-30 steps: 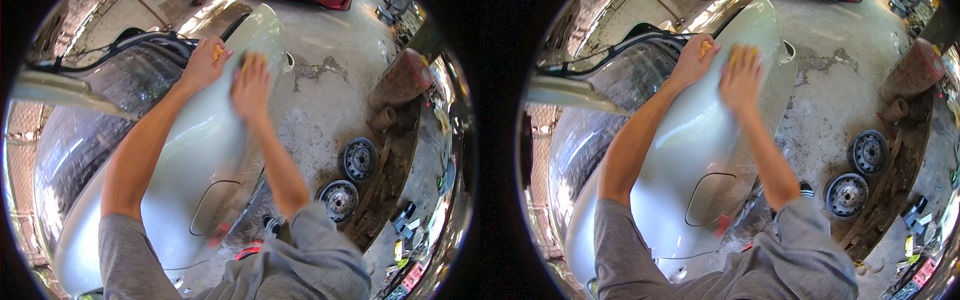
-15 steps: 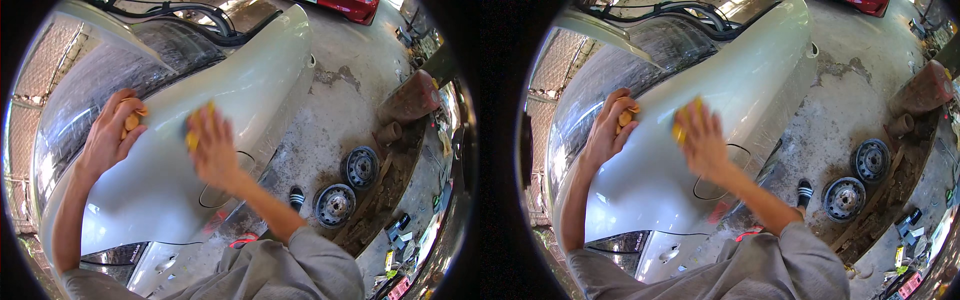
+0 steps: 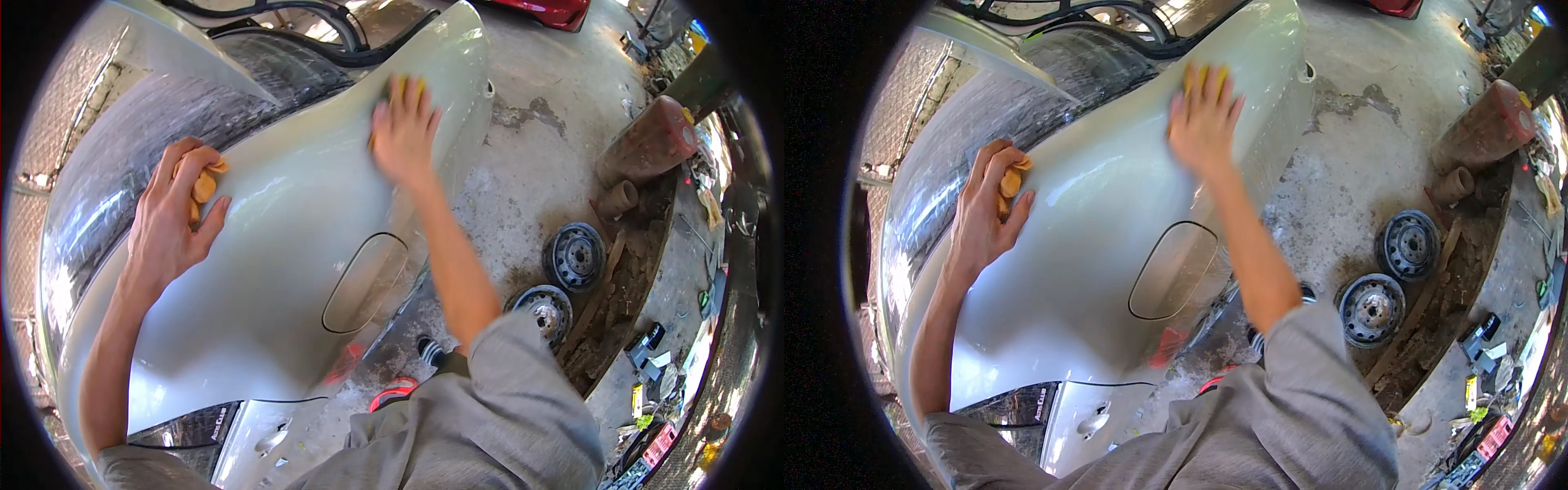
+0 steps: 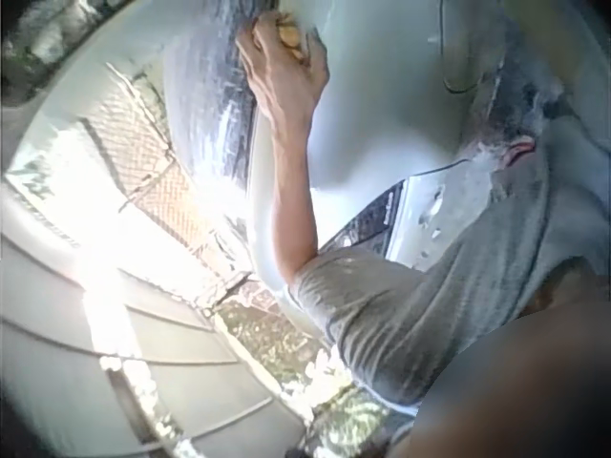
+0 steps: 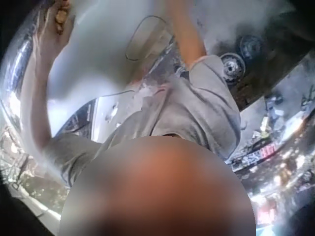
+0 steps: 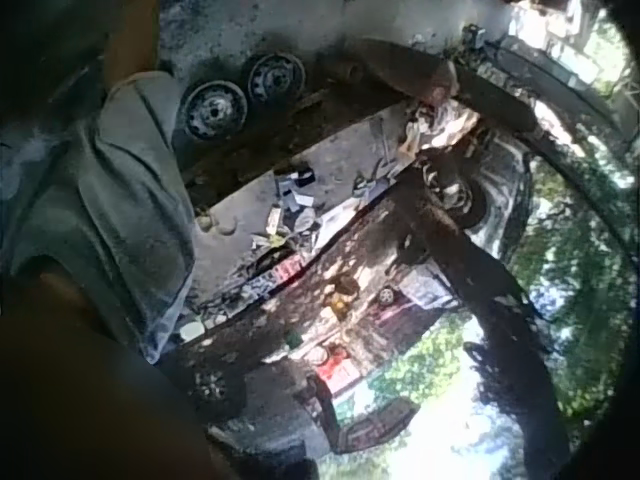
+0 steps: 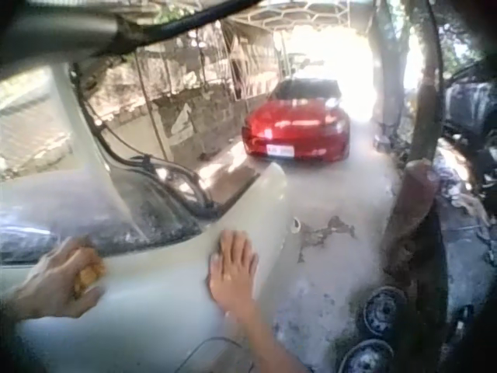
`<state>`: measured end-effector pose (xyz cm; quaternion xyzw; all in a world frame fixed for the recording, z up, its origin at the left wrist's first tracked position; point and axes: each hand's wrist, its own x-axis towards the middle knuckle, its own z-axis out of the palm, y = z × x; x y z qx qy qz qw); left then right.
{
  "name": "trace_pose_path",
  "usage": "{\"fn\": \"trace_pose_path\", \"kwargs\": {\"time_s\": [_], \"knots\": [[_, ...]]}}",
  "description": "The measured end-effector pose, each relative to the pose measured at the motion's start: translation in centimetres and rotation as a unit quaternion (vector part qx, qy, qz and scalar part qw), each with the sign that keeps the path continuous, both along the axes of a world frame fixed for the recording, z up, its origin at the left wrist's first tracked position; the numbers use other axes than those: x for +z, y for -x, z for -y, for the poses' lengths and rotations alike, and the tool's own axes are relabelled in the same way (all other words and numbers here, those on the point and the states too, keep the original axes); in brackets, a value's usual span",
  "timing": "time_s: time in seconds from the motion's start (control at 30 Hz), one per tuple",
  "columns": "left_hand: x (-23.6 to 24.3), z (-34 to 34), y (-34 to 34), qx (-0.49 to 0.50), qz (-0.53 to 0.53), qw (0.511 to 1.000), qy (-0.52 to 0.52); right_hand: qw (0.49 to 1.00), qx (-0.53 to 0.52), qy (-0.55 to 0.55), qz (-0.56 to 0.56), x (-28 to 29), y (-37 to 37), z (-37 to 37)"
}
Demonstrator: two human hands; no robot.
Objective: Sand the rear quarter panel of a silver car using sandpaper and water.
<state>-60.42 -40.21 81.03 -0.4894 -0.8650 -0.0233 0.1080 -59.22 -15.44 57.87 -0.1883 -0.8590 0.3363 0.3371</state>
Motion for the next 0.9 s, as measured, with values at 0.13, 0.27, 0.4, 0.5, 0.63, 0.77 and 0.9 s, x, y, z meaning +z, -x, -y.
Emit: {"fn": "trace_pose_path", "kwargs": {"time_s": [0.13, 0.27, 0.4, 0.5, 0.63, 0.77, 0.9], "knots": [[0.7, 0.8, -0.8, 0.037, -0.011, 0.999, 0.015, 0.992, 0.104, 0.051, -0.044, -3.4, -7.6, 7.8], [0.0, -0.4, -0.3, 0.018, -0.011, 1.0, 0.016, 0.999, -0.006, 0.041, 0.017, -1.5, 0.0, -5.3], [0.7, 0.9, -0.4, 0.028, -0.007, 0.999, 0.016, 0.994, 0.028, 0.074, -0.069, -4.4, -6.8, 6.4], [1.0, 0.6, -1.0, 0.03, -0.025, 0.999, 0.031, 0.99, 0.057, 0.097, -0.082, -5.3, -7.3, 5.2], [-0.1, -0.3, -0.6, 0.045, 0.001, 0.999, 0.011, 0.994, -0.036, 0.103, -0.022, -5.0, -0.7, -8.3], [0.1, 0.3, -0.8, 0.065, -0.008, 0.998, 0.019, 0.994, 0.034, 0.068, -0.083, -6.9, -6.5, 3.1], [-0.1, 0.2, -1.6, 0.126, -0.036, 0.991, 0.015, 0.998, 0.026, 0.046, -0.043, -5.2, -2.0, -5.1]]}}
